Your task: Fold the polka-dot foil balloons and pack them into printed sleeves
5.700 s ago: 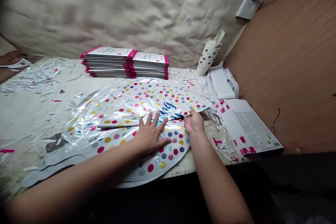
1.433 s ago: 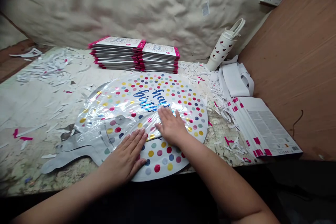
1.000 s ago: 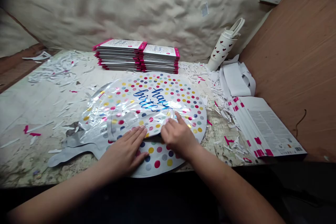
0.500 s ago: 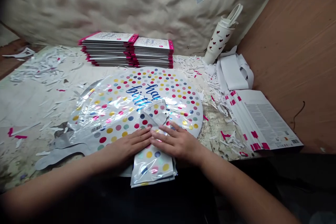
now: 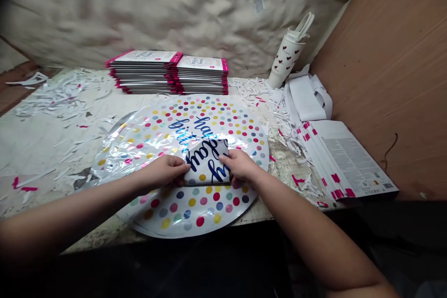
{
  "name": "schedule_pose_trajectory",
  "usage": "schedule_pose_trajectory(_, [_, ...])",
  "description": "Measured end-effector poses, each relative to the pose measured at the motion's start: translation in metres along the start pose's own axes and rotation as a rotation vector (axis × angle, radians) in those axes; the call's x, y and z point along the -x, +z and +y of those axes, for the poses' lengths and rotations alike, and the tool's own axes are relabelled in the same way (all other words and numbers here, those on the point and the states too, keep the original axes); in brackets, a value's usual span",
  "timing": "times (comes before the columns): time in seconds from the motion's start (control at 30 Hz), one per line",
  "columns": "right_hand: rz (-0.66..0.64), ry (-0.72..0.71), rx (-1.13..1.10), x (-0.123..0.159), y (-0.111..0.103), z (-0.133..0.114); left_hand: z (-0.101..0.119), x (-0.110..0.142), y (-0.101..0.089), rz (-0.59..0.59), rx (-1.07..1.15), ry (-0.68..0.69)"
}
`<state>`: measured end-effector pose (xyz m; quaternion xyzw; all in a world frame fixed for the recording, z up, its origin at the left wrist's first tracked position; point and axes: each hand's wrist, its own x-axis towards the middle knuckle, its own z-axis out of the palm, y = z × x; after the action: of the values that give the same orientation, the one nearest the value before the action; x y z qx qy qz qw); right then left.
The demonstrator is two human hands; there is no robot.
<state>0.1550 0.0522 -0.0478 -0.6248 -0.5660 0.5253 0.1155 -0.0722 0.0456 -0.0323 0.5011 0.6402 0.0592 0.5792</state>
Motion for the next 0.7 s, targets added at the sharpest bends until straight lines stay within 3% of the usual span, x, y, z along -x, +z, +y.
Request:
schedule_pose_trajectory(0.07, [0.213, -0.085, 0.104, 0.002, 0.004, -0.005, 0.005, -0.004, 0.001, -0.013, 0.029, -0.059])
schedule_pose_trajectory(0.17, [0.506, -0.434, 0.409, 0.007, 0.023, -0.009, 0.008, -0.006, 0.004, -0.015, 0.041, -0.083])
schedule_pose_trajectory(0.2, [0.516, -0.536, 0.526, 0.007, 0.032, -0.009, 0.008, -0.005, 0.004, -0.017, 0.047, -0.086])
schedule_pose_trajectory(0.27, [0.403, -0.603, 0.684, 0.003, 0.048, -0.009, 0.008, -0.002, 0.001, -0.027, 0.051, -0.086])
schedule_pose_trajectory(0.4, [0.243, -0.469, 0.763, -0.013, 0.061, -0.005, 0.002, 0.015, -0.017, -0.016, 0.242, -0.051])
schedule_pose_trajectory(0.53, [0.245, -0.447, 0.746, -0.018, 0.063, -0.002, -0.003, 0.025, -0.024, -0.091, 0.518, -0.146])
schedule_pose_trajectory(0.7, [0.254, -0.506, 0.670, -0.012, 0.059, -0.007, 0.011, 0.004, -0.007, -0.076, 0.362, -0.196])
